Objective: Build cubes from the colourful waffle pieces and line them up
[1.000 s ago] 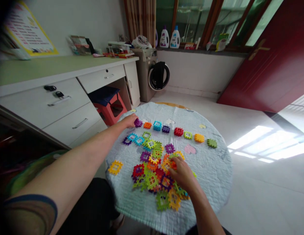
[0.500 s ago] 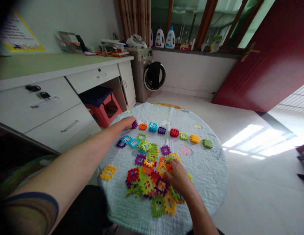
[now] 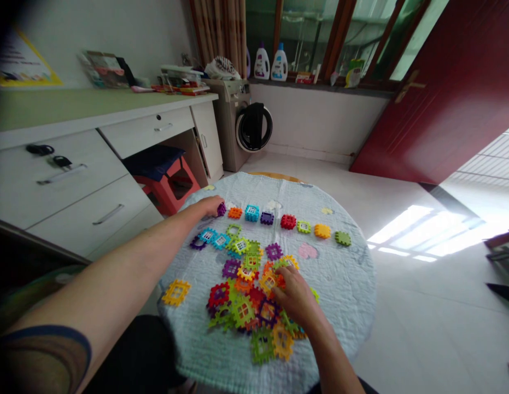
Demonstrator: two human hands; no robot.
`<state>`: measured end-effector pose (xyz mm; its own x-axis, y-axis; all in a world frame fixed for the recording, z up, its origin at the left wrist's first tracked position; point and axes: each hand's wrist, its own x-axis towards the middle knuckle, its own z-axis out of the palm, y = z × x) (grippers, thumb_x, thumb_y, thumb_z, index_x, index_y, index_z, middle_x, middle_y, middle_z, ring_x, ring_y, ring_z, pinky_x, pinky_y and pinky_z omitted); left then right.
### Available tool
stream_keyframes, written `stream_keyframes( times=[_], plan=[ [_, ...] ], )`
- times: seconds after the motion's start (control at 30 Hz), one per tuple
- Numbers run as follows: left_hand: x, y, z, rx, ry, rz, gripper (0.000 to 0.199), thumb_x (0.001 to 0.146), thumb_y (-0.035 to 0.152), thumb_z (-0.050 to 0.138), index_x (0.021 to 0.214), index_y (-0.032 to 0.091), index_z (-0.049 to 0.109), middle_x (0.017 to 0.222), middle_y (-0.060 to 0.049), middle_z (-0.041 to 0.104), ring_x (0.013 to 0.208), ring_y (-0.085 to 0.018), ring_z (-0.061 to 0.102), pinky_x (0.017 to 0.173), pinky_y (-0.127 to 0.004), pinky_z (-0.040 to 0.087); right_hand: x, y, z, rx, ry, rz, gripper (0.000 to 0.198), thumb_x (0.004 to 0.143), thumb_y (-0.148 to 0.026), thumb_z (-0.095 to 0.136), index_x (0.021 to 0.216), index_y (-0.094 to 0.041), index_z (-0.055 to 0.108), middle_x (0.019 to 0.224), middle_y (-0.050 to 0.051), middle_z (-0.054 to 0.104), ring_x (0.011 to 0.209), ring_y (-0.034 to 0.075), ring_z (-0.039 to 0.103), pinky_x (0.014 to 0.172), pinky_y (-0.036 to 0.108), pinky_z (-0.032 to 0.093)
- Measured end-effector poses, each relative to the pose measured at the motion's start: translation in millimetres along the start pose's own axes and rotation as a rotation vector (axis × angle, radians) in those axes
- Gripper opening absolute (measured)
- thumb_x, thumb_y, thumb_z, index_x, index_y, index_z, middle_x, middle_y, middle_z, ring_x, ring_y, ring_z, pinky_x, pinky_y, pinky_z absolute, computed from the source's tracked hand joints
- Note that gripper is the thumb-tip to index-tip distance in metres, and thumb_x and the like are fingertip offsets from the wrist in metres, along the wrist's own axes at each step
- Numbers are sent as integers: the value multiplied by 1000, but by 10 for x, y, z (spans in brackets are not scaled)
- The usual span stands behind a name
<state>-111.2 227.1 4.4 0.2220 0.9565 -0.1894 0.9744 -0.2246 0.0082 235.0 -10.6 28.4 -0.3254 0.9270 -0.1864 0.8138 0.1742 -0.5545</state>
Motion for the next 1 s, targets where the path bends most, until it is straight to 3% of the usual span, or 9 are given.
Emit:
stream_keyframes(
  times=[0.17, 0.23, 0.4, 0.5, 0.73, 0.87, 1.0],
  plan=[
    [-80, 10, 32, -25, 40, 4, 77, 55, 16, 71, 129, 19, 50, 132, -13, 53, 115, -26, 55, 93, -28, 43, -6, 5, -8, -2, 7, -7, 32, 77, -20, 53, 108, -20, 61, 106, 7, 61, 100, 20, 59, 89, 30, 42],
    [-184, 28, 21, -44, 77, 14, 82, 58, 17, 69, 135, 19, 43, 138, -13, 48, 123, -26, 50, 99, -29, 40, -7, 11, -11, -3, 12, -9, 31, 78, -21, 53, 108, -20, 61, 106, 7, 61, 99, 19, 59, 89, 30, 42],
    [-649, 129, -27, -140, 266, 1, 72, 65, 25, 68, 132, 16, 44, 135, -13, 49, 126, -26, 46, 107, -32, 34, -14, 1, -28, -9, 40, -22, 31, 79, -20, 54, 109, -17, 60, 110, 9, 62, 102, 20, 59, 91, 30, 41],
    [-1040, 249, -90, -216, 315, -52, 63, 69, 28, 65, 128, 16, 48, 129, -12, 53, 124, -26, 47, 107, -33, 36, -19, -22, -39, -19, 57, -29, 30, 81, -22, 54, 110, -15, 61, 111, 10, 62, 104, 20, 59, 93, 30, 41],
    [-2053, 864, -278, -478, 409, -14, 41, 77, 27, 58, 117, 20, 56, 120, -7, 59, 116, -22, 54, 104, -33, 41, -42, 12, -78, -42, 140, -20, 27, 80, -22, 56, 106, -15, 63, 105, 9, 64, 97, 19, 60, 88, 29, 43],
    [-2366, 1181, -67, -541, 350, 38, 35, 79, 25, 58, 114, 22, 57, 119, -7, 61, 115, -21, 55, 104, -34, 41, -69, 106, -95, -21, 198, 11, 28, 82, -24, 55, 108, -15, 63, 108, 10, 64, 96, 19, 61, 88, 30, 43],
    [-2342, 1241, 292, -533, 302, 0, 31, 78, 19, 57, 108, 21, 60, 114, -7, 64, 110, -20, 58, 102, -33, 43, -71, 166, -100, -40, 217, 57, 29, 83, -22, 54, 108, -13, 63, 109, 11, 64, 97, 19, 60, 89, 30, 42]
  ],
)
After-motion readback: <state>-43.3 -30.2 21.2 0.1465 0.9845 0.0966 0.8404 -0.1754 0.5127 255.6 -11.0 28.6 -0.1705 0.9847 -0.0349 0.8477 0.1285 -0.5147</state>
